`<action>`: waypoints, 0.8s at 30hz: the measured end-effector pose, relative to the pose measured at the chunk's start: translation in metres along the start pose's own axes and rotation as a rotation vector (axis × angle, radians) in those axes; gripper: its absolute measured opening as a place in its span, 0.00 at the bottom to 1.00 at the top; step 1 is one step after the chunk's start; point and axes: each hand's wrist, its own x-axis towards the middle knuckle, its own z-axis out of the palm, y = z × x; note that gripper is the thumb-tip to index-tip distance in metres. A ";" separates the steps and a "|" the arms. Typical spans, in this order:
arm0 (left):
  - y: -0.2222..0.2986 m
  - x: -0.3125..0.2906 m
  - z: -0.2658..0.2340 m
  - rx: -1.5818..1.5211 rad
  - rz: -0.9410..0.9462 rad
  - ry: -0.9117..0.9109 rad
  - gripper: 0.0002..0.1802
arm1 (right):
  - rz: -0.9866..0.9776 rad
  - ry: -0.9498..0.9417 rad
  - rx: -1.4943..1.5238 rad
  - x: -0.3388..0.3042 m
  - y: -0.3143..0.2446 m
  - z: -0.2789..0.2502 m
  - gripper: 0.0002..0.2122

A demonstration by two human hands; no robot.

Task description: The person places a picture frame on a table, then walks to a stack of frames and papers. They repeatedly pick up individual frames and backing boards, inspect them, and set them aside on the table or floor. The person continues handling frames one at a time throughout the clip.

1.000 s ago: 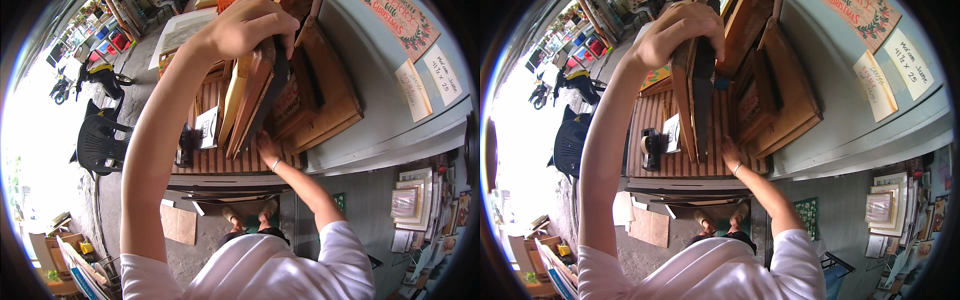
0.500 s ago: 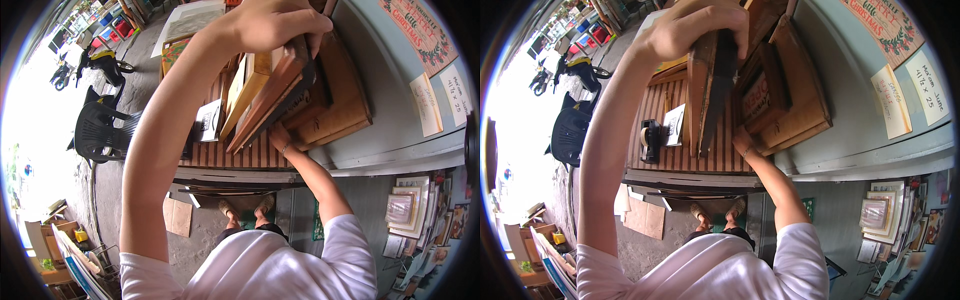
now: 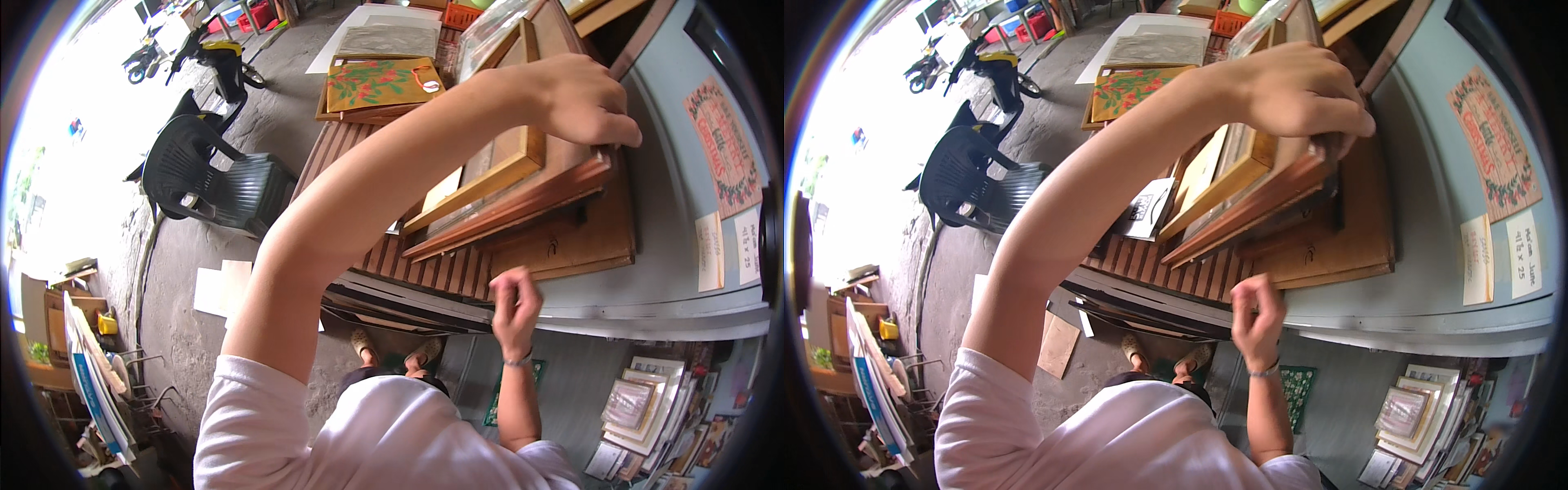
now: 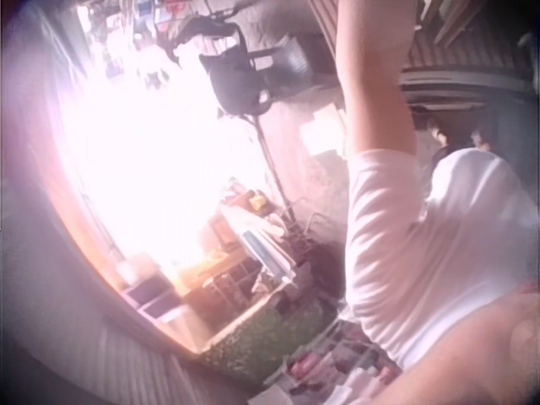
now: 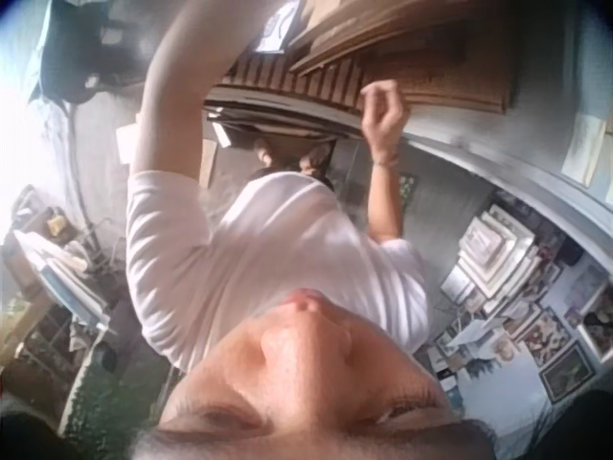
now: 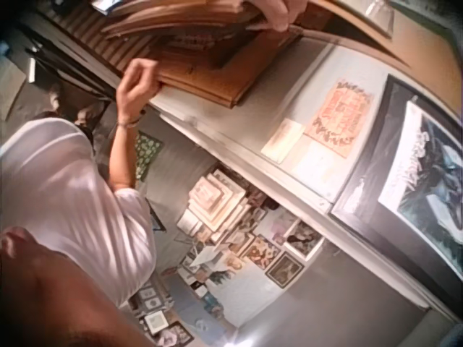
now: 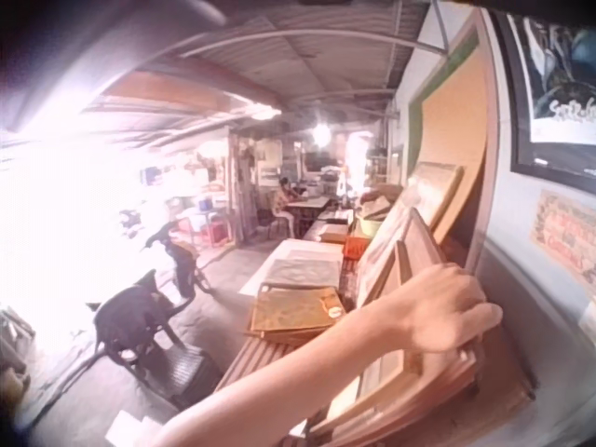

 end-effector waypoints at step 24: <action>0.006 -0.004 -0.005 0.045 0.013 0.056 0.33 | -0.160 0.597 -0.306 0.089 -0.089 0.027 0.36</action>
